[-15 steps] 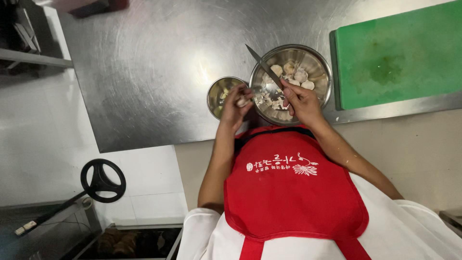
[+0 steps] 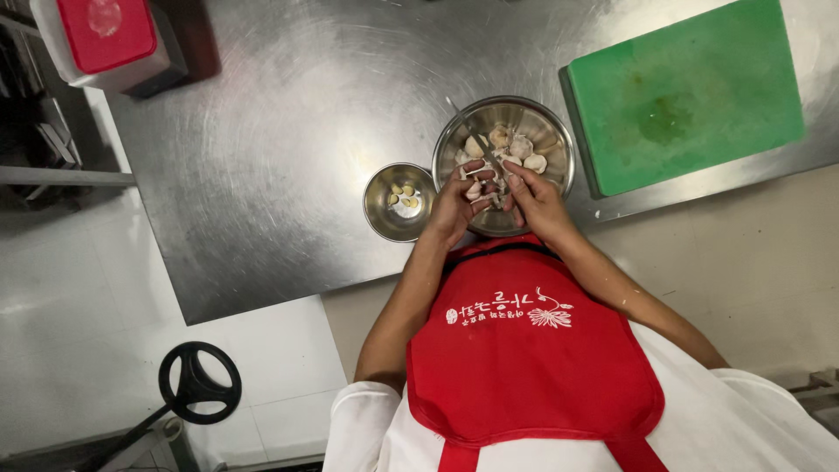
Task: The person peels garlic cloves using a knife and their hands. They separate the cloves from the bulb, remove the outer skin, and place the peeled cloves into a small metal bowl. The task is performed on a stainless steel countertop in a commercial kitchen.
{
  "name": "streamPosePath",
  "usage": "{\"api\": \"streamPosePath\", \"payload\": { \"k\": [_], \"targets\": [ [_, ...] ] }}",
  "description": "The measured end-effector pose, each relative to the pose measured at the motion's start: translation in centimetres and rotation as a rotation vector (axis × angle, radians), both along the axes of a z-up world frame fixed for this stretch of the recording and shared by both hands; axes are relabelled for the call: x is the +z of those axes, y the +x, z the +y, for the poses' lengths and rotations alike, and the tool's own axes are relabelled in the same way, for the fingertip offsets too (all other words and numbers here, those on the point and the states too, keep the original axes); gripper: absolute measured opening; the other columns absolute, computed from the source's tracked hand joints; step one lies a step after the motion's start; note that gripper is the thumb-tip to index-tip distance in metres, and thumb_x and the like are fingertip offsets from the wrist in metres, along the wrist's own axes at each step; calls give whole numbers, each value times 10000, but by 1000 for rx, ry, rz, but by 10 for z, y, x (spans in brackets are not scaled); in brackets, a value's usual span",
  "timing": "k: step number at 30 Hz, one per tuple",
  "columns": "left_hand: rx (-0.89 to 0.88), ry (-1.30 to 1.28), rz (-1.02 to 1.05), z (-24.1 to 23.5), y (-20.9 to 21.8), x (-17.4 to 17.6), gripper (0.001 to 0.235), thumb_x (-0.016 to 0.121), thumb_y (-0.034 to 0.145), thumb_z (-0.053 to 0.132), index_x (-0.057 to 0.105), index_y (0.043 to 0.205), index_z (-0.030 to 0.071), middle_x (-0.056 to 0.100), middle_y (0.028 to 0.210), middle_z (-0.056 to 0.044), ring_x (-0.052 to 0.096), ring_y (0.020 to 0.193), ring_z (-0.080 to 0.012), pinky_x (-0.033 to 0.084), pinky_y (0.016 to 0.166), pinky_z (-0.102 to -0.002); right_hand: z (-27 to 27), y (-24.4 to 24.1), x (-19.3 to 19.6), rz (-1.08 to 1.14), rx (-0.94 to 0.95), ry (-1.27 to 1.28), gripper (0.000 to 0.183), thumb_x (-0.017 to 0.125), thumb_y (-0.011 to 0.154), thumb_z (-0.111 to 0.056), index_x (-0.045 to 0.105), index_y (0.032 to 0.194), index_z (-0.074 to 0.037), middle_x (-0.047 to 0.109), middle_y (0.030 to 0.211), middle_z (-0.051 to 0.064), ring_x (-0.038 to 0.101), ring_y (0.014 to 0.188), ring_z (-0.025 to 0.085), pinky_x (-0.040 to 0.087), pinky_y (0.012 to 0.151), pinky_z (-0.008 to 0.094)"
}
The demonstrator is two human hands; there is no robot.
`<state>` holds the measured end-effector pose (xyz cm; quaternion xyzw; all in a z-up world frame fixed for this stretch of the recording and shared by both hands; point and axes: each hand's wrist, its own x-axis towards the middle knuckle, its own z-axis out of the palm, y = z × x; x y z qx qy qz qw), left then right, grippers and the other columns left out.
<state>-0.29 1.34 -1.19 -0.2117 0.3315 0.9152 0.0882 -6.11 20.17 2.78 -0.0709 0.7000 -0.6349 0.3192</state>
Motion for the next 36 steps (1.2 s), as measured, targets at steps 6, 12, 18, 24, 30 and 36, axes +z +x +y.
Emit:
{"api": "streamPosePath", "payload": {
  "k": [6, 12, 18, 24, 30, 36],
  "targets": [
    [26, -199, -13, 10, 7, -23, 387, 483, 1091, 332, 551, 1423, 145, 701, 1018, -8, 583, 774, -69, 421, 602, -213, 11, 6, -13, 19, 65, 9, 478, 492, 1096, -344, 523, 1516, -118, 621, 752, 12, 504, 536, 67, 420, 500, 218],
    [32, -350, -77, 22, 6, -32, 399, 624, 1031, 424, 666, 1218, 74, 704, 959, 4, 580, 713, -65, 411, 562, -220, 12, 8, -18, -54, 17, 44, 506, 526, 1034, -365, 504, 1494, -156, 610, 677, 8, 480, 459, 76, 405, 440, 232],
    [50, -362, -153, 20, 9, -52, 472, 570, 1030, 455, 741, 1175, 40, 664, 822, -38, 541, 620, -87, 366, 511, -214, 2, 2, -25, -42, 51, 106, 455, 568, 1028, -364, 640, 1418, -139, 595, 684, 20, 504, 506, 89, 420, 459, 263],
    [77, -315, -207, 34, -2, -55, 400, 599, 1023, 357, 705, 1231, 32, 680, 920, -8, 584, 760, -93, 482, 633, -241, 4, -10, -25, 434, 53, 34, 515, 764, 926, -241, 612, 1375, -38, 735, 1141, 102, 705, 994, 186, 559, 867, 348],
    [27, -381, -132, 52, -5, -23, 499, 524, 1035, 411, 676, 1400, 107, 637, 957, 3, 505, 727, -90, 429, 612, -244, 0, -21, -22, 314, 5, -81, 427, 719, 961, -190, 621, 1349, -40, 720, 1168, 89, 668, 1070, 166, 539, 928, 329],
    [98, -486, -112, 67, -18, -19, 510, 502, 1045, 391, 649, 1421, 80, 607, 881, -4, 486, 687, -88, 408, 573, -238, 4, -42, -21, 151, -36, -95, 394, 674, 971, -198, 633, 1336, -55, 701, 955, 69, 627, 799, 121, 532, 704, 286]
  ]
}}
